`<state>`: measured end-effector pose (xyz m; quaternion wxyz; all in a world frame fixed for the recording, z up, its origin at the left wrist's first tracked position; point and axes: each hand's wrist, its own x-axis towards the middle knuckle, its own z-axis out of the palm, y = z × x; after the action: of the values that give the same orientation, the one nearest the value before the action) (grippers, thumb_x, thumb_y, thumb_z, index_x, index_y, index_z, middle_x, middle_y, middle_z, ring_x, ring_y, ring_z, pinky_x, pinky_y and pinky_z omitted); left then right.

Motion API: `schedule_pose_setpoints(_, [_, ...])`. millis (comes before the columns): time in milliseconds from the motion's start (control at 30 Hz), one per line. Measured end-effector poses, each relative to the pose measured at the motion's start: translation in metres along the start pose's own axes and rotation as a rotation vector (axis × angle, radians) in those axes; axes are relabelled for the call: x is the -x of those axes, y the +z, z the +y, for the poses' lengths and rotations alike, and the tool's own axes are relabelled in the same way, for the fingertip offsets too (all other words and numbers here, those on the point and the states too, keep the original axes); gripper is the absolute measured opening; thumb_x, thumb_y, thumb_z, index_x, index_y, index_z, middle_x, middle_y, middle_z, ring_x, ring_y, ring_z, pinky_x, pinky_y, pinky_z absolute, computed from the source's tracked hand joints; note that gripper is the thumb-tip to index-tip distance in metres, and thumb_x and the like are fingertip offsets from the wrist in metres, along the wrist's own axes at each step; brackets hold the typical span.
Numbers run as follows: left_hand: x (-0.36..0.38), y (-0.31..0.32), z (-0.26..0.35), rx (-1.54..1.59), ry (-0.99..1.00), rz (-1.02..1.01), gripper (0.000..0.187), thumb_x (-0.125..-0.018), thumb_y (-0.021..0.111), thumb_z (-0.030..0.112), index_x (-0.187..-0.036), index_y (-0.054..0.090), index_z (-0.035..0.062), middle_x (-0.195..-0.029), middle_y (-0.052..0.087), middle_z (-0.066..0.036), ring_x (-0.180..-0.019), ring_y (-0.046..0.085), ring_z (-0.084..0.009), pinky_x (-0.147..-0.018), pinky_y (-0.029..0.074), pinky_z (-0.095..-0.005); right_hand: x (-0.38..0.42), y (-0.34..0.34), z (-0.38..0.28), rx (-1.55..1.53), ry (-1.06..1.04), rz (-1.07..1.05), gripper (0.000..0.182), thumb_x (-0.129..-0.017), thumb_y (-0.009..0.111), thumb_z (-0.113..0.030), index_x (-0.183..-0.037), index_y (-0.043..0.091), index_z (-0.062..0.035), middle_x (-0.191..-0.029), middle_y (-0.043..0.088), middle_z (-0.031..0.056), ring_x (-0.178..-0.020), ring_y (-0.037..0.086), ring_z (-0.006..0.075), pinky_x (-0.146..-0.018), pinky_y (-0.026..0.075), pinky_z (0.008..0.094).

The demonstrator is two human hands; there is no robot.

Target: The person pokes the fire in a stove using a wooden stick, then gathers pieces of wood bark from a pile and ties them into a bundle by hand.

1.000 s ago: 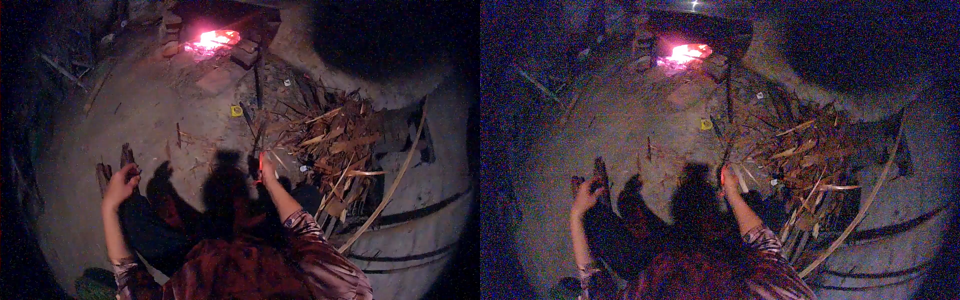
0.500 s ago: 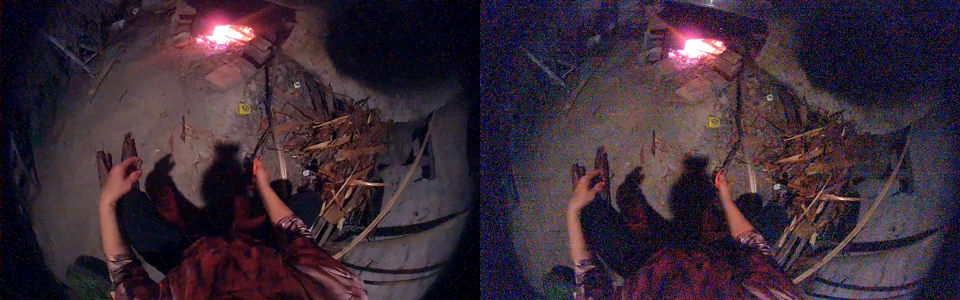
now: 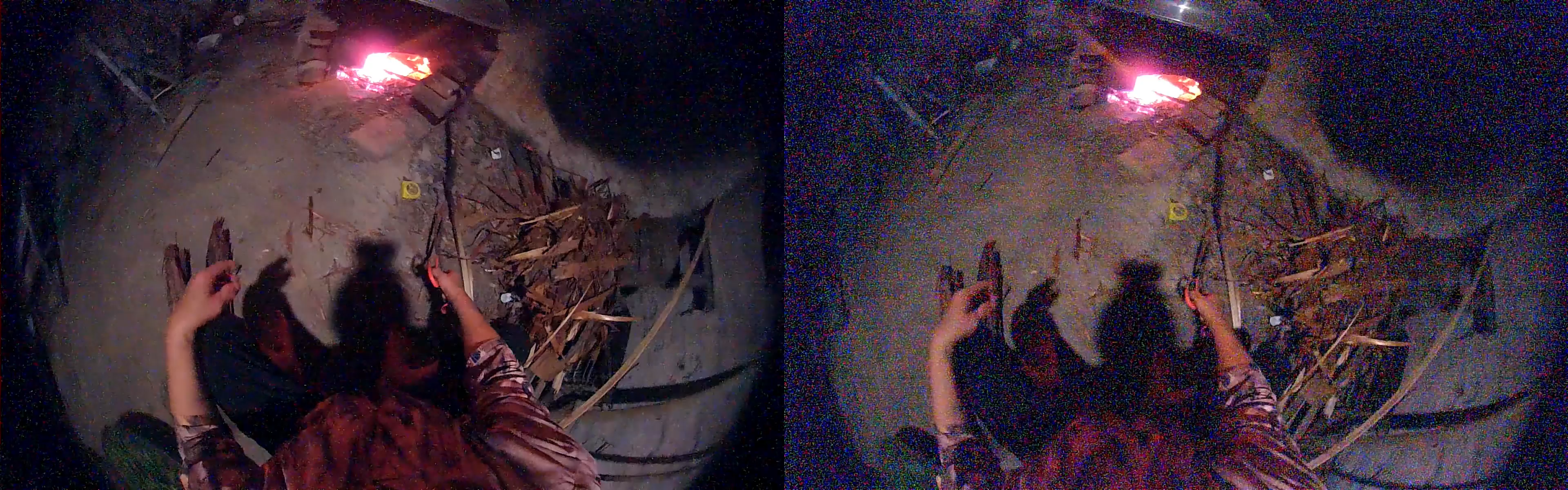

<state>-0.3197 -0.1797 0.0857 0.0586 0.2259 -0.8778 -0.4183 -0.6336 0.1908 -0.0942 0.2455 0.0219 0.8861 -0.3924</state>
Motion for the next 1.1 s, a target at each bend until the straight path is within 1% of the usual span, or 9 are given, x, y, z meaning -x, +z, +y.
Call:
schedule_pose_setpoints(33, [0.0,0.001,-0.001,0.003,-0.008,0.002,0.032,-0.074,0.055,0.009,-0.103,0.048,-0.0021,-0.077,0.054,-0.003,-0.07,0.05,-0.0096,-0.065,0.042,-0.0236,0.0,0.003,0.001,0.0,0.014,0.001,0.036,-0.069,0.055,-0.044,-0.065,0.057,-0.0087,-0.057,0.052,0.0005,-0.052,0.047,0.0135,-0.046,0.035,0.0297])
schedule_pose_setpoints(133, [0.002,0.001,0.002,0.041,0.042,-0.025,0.031,-0.074,0.054,0.009,-0.102,0.048,-0.0025,-0.076,0.054,-0.003,-0.069,0.05,-0.0093,-0.064,0.042,-0.0235,0.018,0.015,0.01,-0.03,-0.012,-0.047,0.036,-0.07,0.054,-0.044,-0.064,0.056,-0.0084,-0.051,0.047,0.0007,-0.049,0.045,0.0153,-0.044,0.035,0.0305])
schedule_pose_setpoints(233, [0.005,0.0,0.008,-0.012,-0.046,0.006,0.031,-0.073,0.054,0.009,-0.101,0.048,-0.0027,-0.075,0.054,-0.003,-0.068,0.049,-0.0091,-0.062,0.042,-0.0233,0.039,0.032,0.023,-0.339,0.149,-0.236,0.032,-0.071,0.054,-0.04,-0.064,0.056,-0.0092,-0.051,0.045,0.0014,-0.049,0.045,0.0167,-0.043,0.035,0.0323])
schedule_pose_setpoints(300, [0.003,-0.002,-0.002,-0.016,0.072,-0.058,0.03,-0.074,0.053,0.011,-0.101,0.048,-0.0019,-0.074,0.054,-0.003,-0.067,0.049,-0.0093,-0.061,0.041,-0.0234,0.055,0.042,0.032,-0.258,0.162,-0.355,0.027,-0.073,0.054,-0.037,-0.069,0.058,-0.0108,-0.059,0.051,0.0031,-0.055,0.048,0.0172,-0.048,0.038,0.0327])
schedule_pose_setpoints(567, [0.007,-0.01,0.006,0.025,-0.011,-0.04,0.034,-0.075,0.054,0.016,-0.104,0.048,-0.0009,-0.073,0.054,-0.004,-0.067,0.048,-0.0098,-0.061,0.041,-0.024,0.125,0.07,0.065,-0.373,0.331,-0.753,0.027,-0.075,0.052,-0.037,-0.081,0.057,-0.0109,-0.062,0.053,0.0029,-0.056,0.049,0.0168,-0.05,0.04,0.0321])
schedule_pose_setpoints(767, [0.012,-0.011,-0.004,0.014,0.052,0.023,0.036,-0.075,0.055,0.018,-0.106,0.048,0.0003,-0.08,0.056,-0.006,-0.068,0.049,-0.0105,-0.062,0.042,-0.0253,0.129,0.044,0.028,-0.533,0.178,-0.526,0.03,-0.077,0.051,-0.037,-0.09,0.056,-0.0109,-0.064,0.054,0.0028,-0.057,0.05,0.0164,-0.052,0.042,0.0316])
schedule_pose_setpoints(867, [0.011,-0.013,-0.004,-0.052,-0.021,0.03,0.036,-0.075,0.056,0.018,-0.105,0.048,0.0007,-0.084,0.056,-0.007,-0.068,0.05,-0.0109,-0.063,0.042,-0.0257,0.163,-0.034,-0.028,-0.399,0.19,-0.895,0.027,-0.08,0.049,-0.033,-0.082,0.052,-0.0058,-0.052,0.044,-0.0008,-0.039,0.04,0.0083,-0.032,0.029,0.0237])
schedule_pose_setpoints(933, [0.007,-0.011,-0.018,0.042,0.094,0.054,0.036,-0.074,0.056,0.018,-0.106,0.049,0.0017,-0.083,0.056,-0.008,-0.067,0.05,-0.0111,-0.062,0.042,-0.0259,0.174,-0.058,-0.054,-0.2,0.194,-0.869,0.028,-0.08,0.048,-0.034,-0.082,0.051,-0.0063,-0.052,0.043,-0.0012,-0.037,0.038,0.0071,-0.03,0.027,0.0231])
schedule_pose_setpoints(1100, [0.009,-0.008,-0.017,0.004,0.104,0.073,0.035,-0.074,0.056,0.017,-0.106,0.049,0.003,-0.075,0.056,-0.007,-0.066,0.05,-0.0105,-0.059,0.042,-0.0253,0.158,-0.077,-0.094,0.243,0.2,-0.818,0.029,-0.08,0.049,-0.038,-0.079,0.048,-0.0088,-0.048,0.037,-0.0042,-0.033,0.031,0.0046,-0.027,0.022,0.0213])
